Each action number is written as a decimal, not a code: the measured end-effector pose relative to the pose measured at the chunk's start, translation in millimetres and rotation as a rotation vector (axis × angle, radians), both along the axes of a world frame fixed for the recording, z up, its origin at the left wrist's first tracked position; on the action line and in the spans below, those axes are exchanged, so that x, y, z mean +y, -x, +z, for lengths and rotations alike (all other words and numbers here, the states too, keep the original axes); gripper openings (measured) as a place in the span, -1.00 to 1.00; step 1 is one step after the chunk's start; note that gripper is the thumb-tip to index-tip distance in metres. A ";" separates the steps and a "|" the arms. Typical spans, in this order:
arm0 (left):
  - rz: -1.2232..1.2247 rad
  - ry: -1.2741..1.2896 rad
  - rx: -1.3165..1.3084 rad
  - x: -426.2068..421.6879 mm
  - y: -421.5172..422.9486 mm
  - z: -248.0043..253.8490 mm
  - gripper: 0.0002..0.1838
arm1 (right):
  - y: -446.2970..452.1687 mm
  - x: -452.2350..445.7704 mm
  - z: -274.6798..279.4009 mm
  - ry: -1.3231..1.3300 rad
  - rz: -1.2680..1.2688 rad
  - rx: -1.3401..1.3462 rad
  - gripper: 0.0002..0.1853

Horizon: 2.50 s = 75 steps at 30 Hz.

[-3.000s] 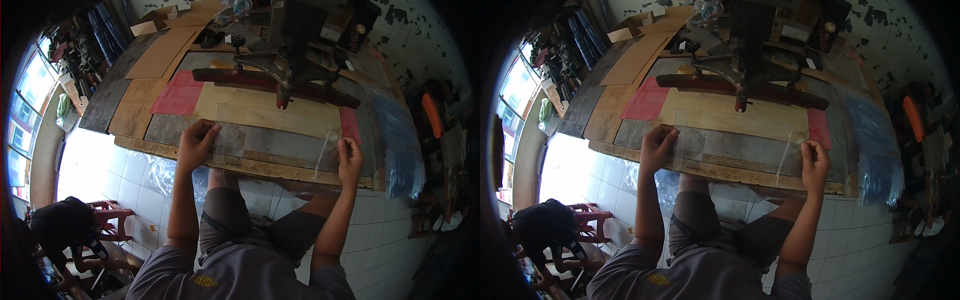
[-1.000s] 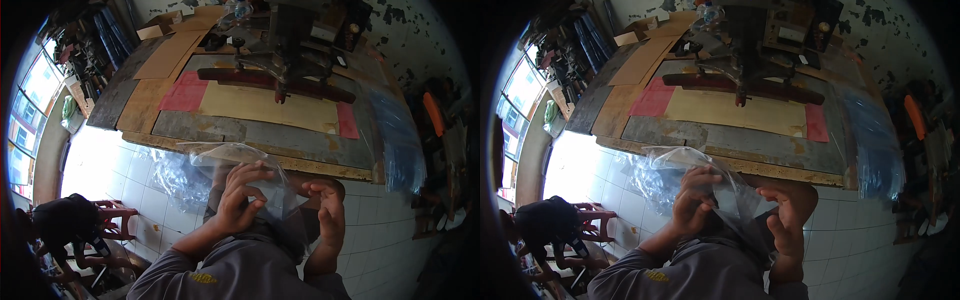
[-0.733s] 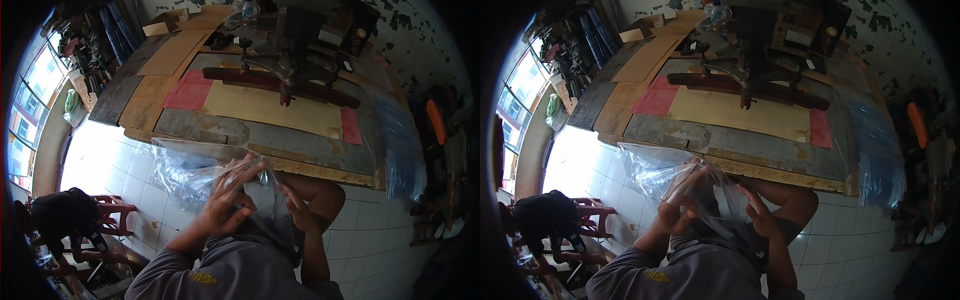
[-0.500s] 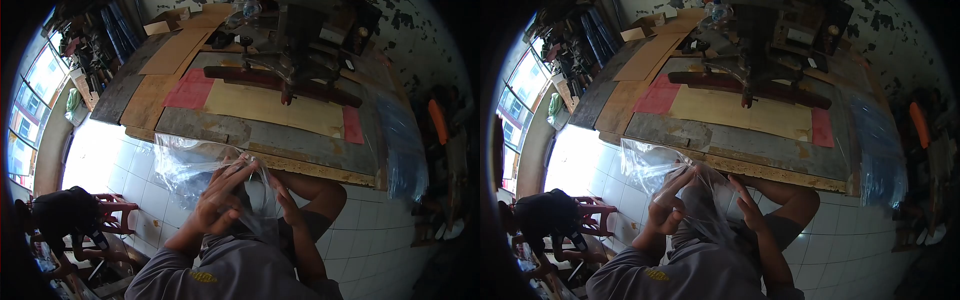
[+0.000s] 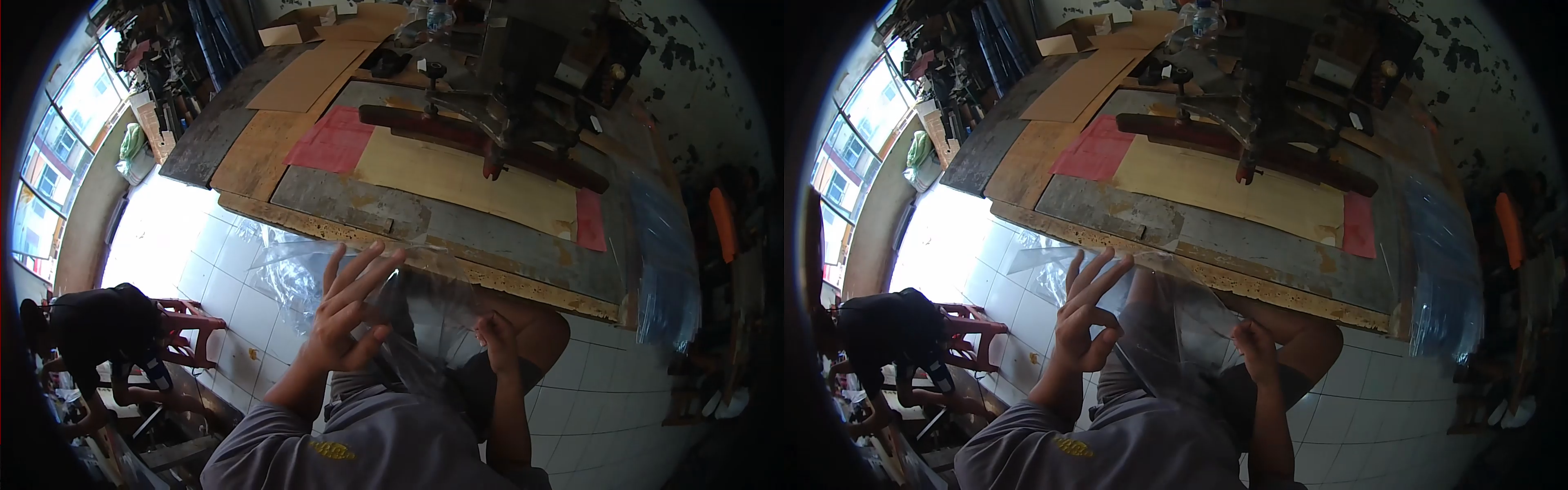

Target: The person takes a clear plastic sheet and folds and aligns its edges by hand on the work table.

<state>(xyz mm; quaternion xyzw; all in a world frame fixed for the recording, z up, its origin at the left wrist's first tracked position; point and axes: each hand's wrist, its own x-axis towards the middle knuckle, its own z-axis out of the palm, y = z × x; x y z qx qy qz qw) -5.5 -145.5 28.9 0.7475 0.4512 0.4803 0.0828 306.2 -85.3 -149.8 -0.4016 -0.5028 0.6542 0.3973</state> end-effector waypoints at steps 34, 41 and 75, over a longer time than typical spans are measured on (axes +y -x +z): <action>0.132 -0.123 0.047 42.8 -8.0 47.0 -0.84 | -33.9 -43.0 39.6 0.066 0.052 -0.148 -0.71; 0.132 -0.632 0.149 50.6 -22.1 38.4 -0.73 | -27.0 -40.9 56.8 -0.036 0.298 -0.448 -0.71; -0.222 0.072 0.071 45.3 -40.1 54.9 -0.74 | 53.9 -2.9 230.5 -0.986 -0.239 -0.407 -0.76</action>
